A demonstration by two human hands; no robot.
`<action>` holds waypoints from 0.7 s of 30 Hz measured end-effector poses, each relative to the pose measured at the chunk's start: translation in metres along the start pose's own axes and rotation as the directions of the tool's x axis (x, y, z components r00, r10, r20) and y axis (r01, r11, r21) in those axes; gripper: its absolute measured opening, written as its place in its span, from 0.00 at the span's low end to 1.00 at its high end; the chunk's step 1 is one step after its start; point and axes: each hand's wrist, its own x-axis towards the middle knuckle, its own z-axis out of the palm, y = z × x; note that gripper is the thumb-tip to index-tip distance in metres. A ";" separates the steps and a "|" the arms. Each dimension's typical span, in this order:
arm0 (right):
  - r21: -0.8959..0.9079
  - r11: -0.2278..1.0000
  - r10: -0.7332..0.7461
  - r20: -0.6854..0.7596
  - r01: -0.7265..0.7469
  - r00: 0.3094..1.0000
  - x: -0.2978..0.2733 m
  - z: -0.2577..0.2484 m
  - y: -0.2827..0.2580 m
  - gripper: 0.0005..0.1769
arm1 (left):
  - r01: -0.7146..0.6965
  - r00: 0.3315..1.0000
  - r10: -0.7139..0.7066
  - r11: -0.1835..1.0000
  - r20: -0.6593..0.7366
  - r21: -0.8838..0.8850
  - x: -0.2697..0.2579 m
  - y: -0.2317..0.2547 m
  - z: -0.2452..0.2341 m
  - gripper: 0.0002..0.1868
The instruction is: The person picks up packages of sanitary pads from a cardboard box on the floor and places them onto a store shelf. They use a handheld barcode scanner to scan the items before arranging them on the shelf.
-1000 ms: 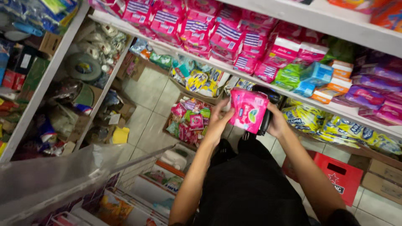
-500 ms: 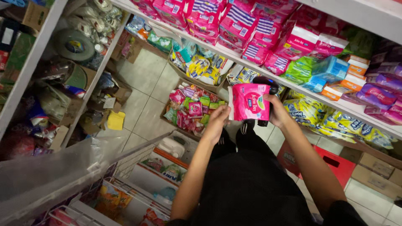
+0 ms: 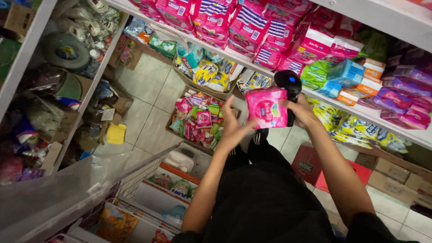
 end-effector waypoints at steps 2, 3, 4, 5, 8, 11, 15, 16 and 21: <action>-0.307 0.952 -0.021 -0.030 0.011 0.999 -0.004 0.009 -0.020 0.28 | -0.228 0.971 0.237 0.879 0.031 0.418 -0.016 0.028 0.004 0.65; -0.385 0.923 -0.038 -0.020 0.028 0.999 -0.006 0.014 -0.031 0.28 | -0.322 0.935 0.345 0.735 0.081 0.597 -0.020 0.040 0.007 0.66; -0.457 0.888 -0.049 -0.007 0.040 0.999 -0.011 0.021 -0.039 0.29 | -0.304 0.949 0.290 0.743 0.122 0.596 -0.021 0.049 0.012 0.67; -0.527 0.848 -0.059 0.006 0.053 0.998 -0.016 0.029 -0.046 0.29 | -0.286 0.958 0.235 0.750 0.164 0.596 -0.021 0.055 0.019 0.68; -0.378 0.925 -0.029 0.033 0.040 0.999 -0.020 0.047 -0.056 0.30 | -0.286 0.958 0.210 0.726 0.194 0.626 -0.013 0.057 0.033 0.71; -0.430 0.895 0.103 -0.056 -0.117 0.993 -0.022 0.050 -0.055 0.28 | -0.272 0.961 0.171 0.712 0.216 0.647 -0.002 0.048 0.033 0.71; -0.320 0.941 -0.095 0.060 0.109 0.994 -0.023 0.038 -0.049 0.23 | -0.227 0.968 0.091 0.710 0.232 0.667 0.011 0.036 0.036 0.71; -0.290 0.956 -0.040 0.011 0.042 0.999 -0.024 0.033 -0.048 0.21 | -0.183 0.976 0.060 0.752 0.210 0.633 0.016 0.029 0.036 0.72; -0.219 0.973 0.023 -0.213 -0.070 0.977 -0.030 0.008 -0.049 0.17 | -0.128 0.992 0.125 0.971 0.025 0.202 0.040 -0.028 0.044 0.73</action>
